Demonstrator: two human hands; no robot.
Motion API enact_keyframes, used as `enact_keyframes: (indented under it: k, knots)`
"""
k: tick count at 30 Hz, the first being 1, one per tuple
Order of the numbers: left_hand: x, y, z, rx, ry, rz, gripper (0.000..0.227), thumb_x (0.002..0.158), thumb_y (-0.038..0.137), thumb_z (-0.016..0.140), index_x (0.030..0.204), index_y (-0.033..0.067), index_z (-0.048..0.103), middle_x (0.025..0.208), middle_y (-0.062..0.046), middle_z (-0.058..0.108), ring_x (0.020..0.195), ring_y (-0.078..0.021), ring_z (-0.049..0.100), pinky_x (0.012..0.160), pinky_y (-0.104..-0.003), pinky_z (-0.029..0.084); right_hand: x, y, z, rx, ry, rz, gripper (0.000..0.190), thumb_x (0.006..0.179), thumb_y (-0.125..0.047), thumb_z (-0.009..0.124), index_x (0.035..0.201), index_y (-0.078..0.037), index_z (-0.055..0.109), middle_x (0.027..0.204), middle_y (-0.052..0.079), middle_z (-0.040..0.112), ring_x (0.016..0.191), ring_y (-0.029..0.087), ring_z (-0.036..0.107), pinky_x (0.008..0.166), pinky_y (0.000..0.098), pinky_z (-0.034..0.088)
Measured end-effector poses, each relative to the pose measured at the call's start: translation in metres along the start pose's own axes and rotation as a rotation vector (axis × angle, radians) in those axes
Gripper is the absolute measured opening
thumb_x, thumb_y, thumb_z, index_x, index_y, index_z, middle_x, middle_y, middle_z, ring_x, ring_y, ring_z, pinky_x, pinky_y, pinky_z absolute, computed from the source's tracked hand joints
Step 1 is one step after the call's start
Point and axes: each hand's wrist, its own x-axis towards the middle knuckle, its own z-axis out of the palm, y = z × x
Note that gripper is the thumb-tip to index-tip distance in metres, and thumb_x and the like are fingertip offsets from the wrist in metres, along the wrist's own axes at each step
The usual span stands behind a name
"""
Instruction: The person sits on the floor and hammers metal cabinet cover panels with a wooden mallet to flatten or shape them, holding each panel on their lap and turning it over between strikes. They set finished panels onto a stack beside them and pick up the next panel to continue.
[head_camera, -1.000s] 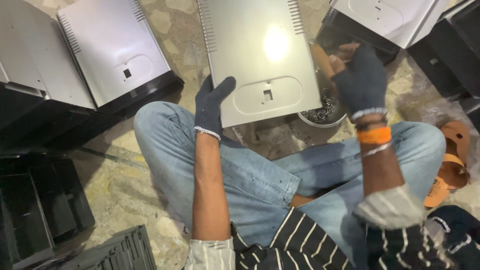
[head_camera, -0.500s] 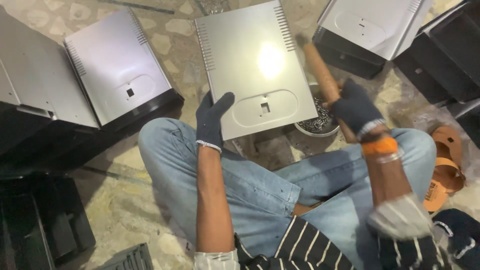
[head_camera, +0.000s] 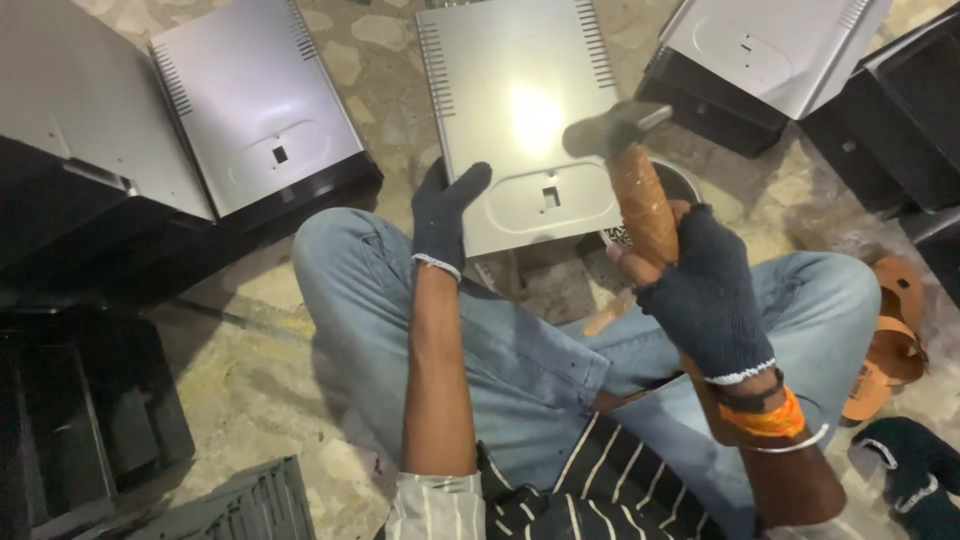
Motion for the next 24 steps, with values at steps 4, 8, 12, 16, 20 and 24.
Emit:
enact_keyframes:
  k: [4,8,12,16,20,24]
  knots:
    - [0.003,-0.002,-0.004,0.011,0.003,-0.019,0.041,0.081,0.01,0.083,0.118,-0.0039,0.071,0.101,-0.01,0.075,0.084,-0.018,0.07,0.073,-0.031,0.058,-0.005,0.026,0.014,-0.187,-0.023,-0.249,0.043,0.081,-0.027,0.081,0.107,0.004,0.066,0.076,0.016,0.069,0.069,0.027,0.071,0.061,0.0385,0.052]
    - [0.006,-0.005,-0.003,0.001,0.013,-0.027,0.04,0.079,0.011,0.085,0.114,-0.0028,0.071,0.099,-0.009,0.075,0.081,-0.0168,0.07,0.071,-0.031,0.057,0.011,0.038,0.017,-0.257,-0.161,-0.189,0.035,0.083,-0.025,0.078,0.1,0.003,0.065,0.075,0.018,0.068,0.065,0.028,0.07,0.059,0.0395,0.053]
    - [0.007,-0.012,-0.009,0.041,-0.007,0.026,0.039,0.08,0.012,0.085,0.113,-0.0039,0.072,0.098,-0.01,0.075,0.081,-0.0162,0.069,0.071,-0.03,0.056,0.011,0.005,-0.019,-0.196,0.018,-0.467,0.032,0.095,-0.029,0.073,0.11,-0.003,0.062,0.093,0.012,0.071,0.084,0.023,0.072,0.076,0.0362,0.056]
    - [0.009,-0.013,-0.008,0.017,-0.036,0.053,0.038,0.081,0.011,0.085,0.112,-0.0046,0.072,0.098,-0.008,0.074,0.08,-0.016,0.068,0.071,-0.031,0.056,0.012,0.009,-0.007,-0.207,-0.106,-0.252,0.032,0.093,-0.027,0.071,0.112,-0.002,0.063,0.089,0.013,0.07,0.076,0.024,0.07,0.07,0.0371,0.056]
    - [-0.002,0.002,-0.003,0.007,-0.042,0.043,0.034,0.08,0.011,0.083,0.11,-0.002,0.072,0.097,-0.005,0.075,0.081,-0.0148,0.068,0.073,-0.03,0.055,0.01,0.014,0.011,-0.201,-0.229,-0.036,0.034,0.091,-0.025,0.07,0.114,-0.002,0.063,0.084,0.014,0.07,0.069,0.024,0.069,0.064,0.0381,0.055]
    - [-0.002,-0.002,-0.005,0.068,-0.029,0.087,0.031,0.083,0.011,0.083,0.108,-0.0037,0.073,0.094,-0.006,0.074,0.079,-0.0154,0.066,0.071,-0.031,0.054,0.003,0.004,0.016,-0.203,-0.34,0.123,0.035,0.089,-0.023,0.068,0.115,-0.001,0.064,0.08,0.014,0.069,0.064,0.025,0.068,0.059,0.0388,0.055]
